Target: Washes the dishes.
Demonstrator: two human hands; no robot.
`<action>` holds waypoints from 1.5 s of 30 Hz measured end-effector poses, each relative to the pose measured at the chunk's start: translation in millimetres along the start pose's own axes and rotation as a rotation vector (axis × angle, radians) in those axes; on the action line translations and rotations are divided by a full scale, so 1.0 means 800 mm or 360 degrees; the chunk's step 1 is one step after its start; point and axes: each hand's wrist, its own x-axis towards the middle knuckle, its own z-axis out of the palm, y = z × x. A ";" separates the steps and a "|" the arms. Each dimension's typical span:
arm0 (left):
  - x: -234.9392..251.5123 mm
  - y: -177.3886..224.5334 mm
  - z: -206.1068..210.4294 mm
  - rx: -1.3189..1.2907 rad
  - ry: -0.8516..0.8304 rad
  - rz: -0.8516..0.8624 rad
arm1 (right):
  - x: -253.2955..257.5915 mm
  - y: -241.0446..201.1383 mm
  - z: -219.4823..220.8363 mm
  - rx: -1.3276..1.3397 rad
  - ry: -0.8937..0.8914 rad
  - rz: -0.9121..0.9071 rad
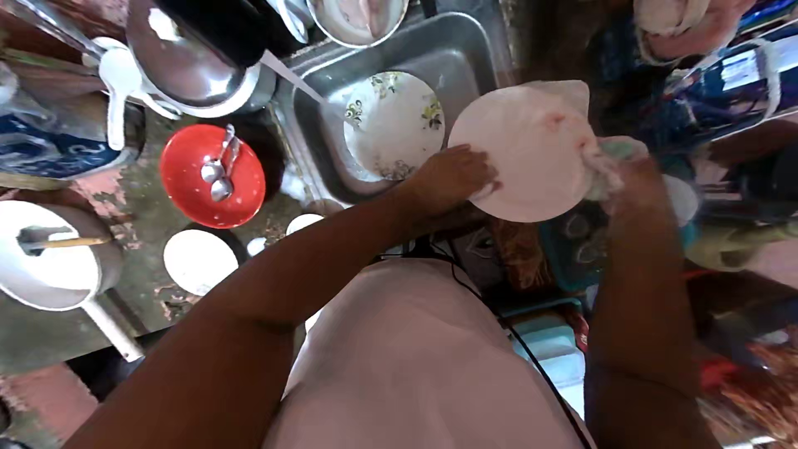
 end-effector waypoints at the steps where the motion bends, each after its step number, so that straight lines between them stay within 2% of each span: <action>1: 0.008 -0.005 0.004 0.0003 0.0033 0.0014 | 0.006 -0.010 -0.005 -0.0171 0.0027 0.0038; 5: 0.050 -0.026 0.031 0.0087 0.0161 0.0043 | 0.046 -0.023 -0.018 -0.0672 0.0084 0.0075; 10: 0.085 -0.045 0.041 0.0128 0.0039 0.0041 | 0.066 -0.031 -0.014 -0.1153 0.0120 0.0058; 14: 0.094 -0.059 0.055 0.0131 0.0015 0.0084 | 0.080 -0.015 -0.009 -0.1271 0.0139 0.0125; 18: 0.099 -0.065 0.059 0.0099 -0.0095 0.0079 | 0.059 -0.024 0.005 -0.1577 0.0211 0.0136; 20: 0.102 -0.070 0.070 0.0063 -0.0047 0.0086 | 0.036 -0.040 0.018 -0.1601 0.0225 0.0100; 22: 0.102 -0.074 0.072 0.0015 -0.0110 0.0084 | 0.016 -0.051 0.034 -0.1564 0.0201 0.0007; 24: 0.095 -0.068 0.060 -0.0082 -0.0256 -0.0073 | 0.001 -0.056 0.048 -0.1476 0.0124 -0.0115; 26: 0.065 -0.066 0.051 -0.0128 -0.0165 -0.0197 | -0.011 -0.065 0.069 -0.1372 0.0035 -0.0267; 27: 0.040 -0.064 0.049 -0.0146 -0.0029 -0.0364 | -0.016 -0.070 0.083 -0.1334 -0.0002 -0.0348; 28: 0.012 -0.062 0.048 -0.0191 0.0140 -0.0659 | -0.019 -0.077 0.098 -0.1331 -0.0039 -0.0423; 31: -0.065 -0.064 0.043 -0.0448 0.0644 -0.1882 | -0.021 -0.091 0.154 -0.1362 -0.0191 -0.0561; 33: -0.106 -0.078 0.046 -0.0652 0.0840 -0.2629 | -0.017 -0.093 0.195 -0.1422 -0.0347 -0.0584; 35: -0.127 -0.087 0.045 -0.1064 0.0898 -0.3133 | -0.012 -0.090 0.233 -0.1468 -0.0477 -0.0616; 37: -0.140 -0.094 0.049 -0.1614 0.1003 -0.3219 | -0.011 -0.088 0.264 -0.1531 -0.0556 -0.0652; 39: -0.149 -0.098 0.052 -0.1887 0.1072 -0.3156 | -0.013 -0.088 0.287 -0.1608 -0.0625 -0.0625; 42: -0.149 -0.107 0.053 -0.1857 0.1106 -0.3200 | -0.011 -0.084 0.307 -0.1696 -0.0685 -0.0599; 45: -0.145 -0.108 0.049 -0.1741 0.1005 -0.3214 | -0.010 -0.078 0.321 -0.1754 -0.0692 -0.0603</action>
